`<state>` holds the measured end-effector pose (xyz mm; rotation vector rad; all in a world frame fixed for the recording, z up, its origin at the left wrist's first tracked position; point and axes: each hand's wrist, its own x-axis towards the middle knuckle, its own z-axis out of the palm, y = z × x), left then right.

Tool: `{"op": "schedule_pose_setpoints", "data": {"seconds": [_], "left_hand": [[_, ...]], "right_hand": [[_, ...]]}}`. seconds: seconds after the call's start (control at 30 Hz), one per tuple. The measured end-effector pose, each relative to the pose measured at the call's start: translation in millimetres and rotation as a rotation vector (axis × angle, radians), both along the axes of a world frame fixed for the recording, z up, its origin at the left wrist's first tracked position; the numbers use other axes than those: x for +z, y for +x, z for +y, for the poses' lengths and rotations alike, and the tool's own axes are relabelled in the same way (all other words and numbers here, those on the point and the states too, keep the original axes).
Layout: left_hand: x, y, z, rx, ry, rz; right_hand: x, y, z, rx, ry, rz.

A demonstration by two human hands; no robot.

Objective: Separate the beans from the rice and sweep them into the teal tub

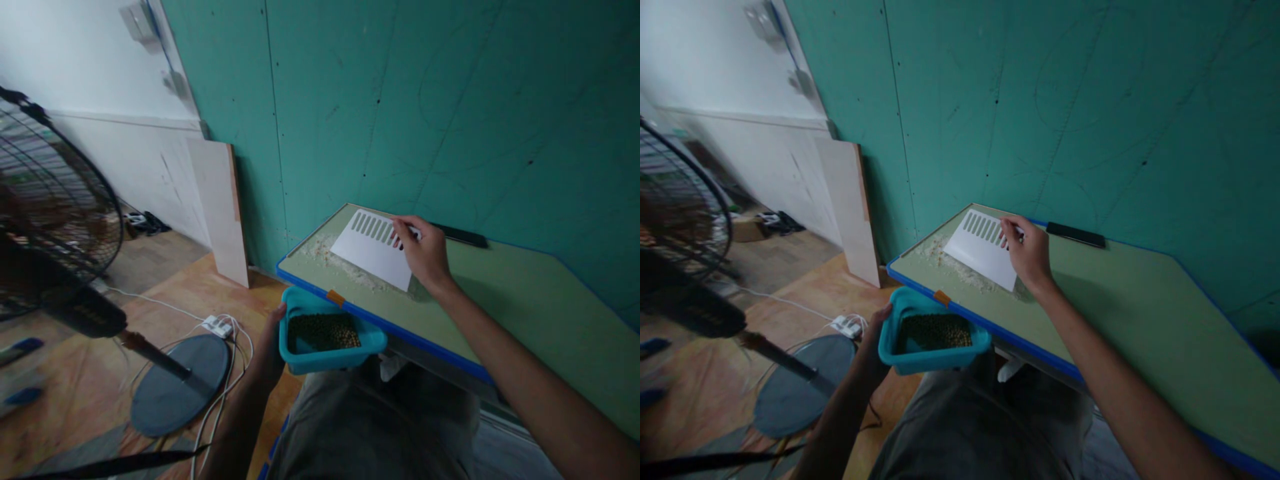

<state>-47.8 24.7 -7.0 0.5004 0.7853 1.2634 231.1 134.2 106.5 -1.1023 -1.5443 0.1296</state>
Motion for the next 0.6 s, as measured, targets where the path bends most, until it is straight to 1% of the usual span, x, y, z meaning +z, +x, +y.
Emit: {"op": "schedule_pose_setpoints", "data": {"seconds": [0.17, 0.37, 0.5, 0.6], "left_hand": [[0.8, 0.8, -1.5, 0.041, 0.001, -0.008], [1.9, 3.1, -2.2, -0.006, -0.01, 0.014], [1.8, 3.4, -1.9, -0.007, -0.02, 0.017], [2.3, 3.6, -1.3, -0.007, -0.014, 0.028]], "right_hand": [[0.1, -6.0, -4.6, 0.029, -0.001, -0.026], [-0.8, -14.9, -8.3, -0.014, 0.064, -0.094], [-1.7, -17.4, -11.3, -0.019, 0.042, -0.123], [-1.5, -18.3, -12.7, 0.007, 0.016, -0.106]]}}
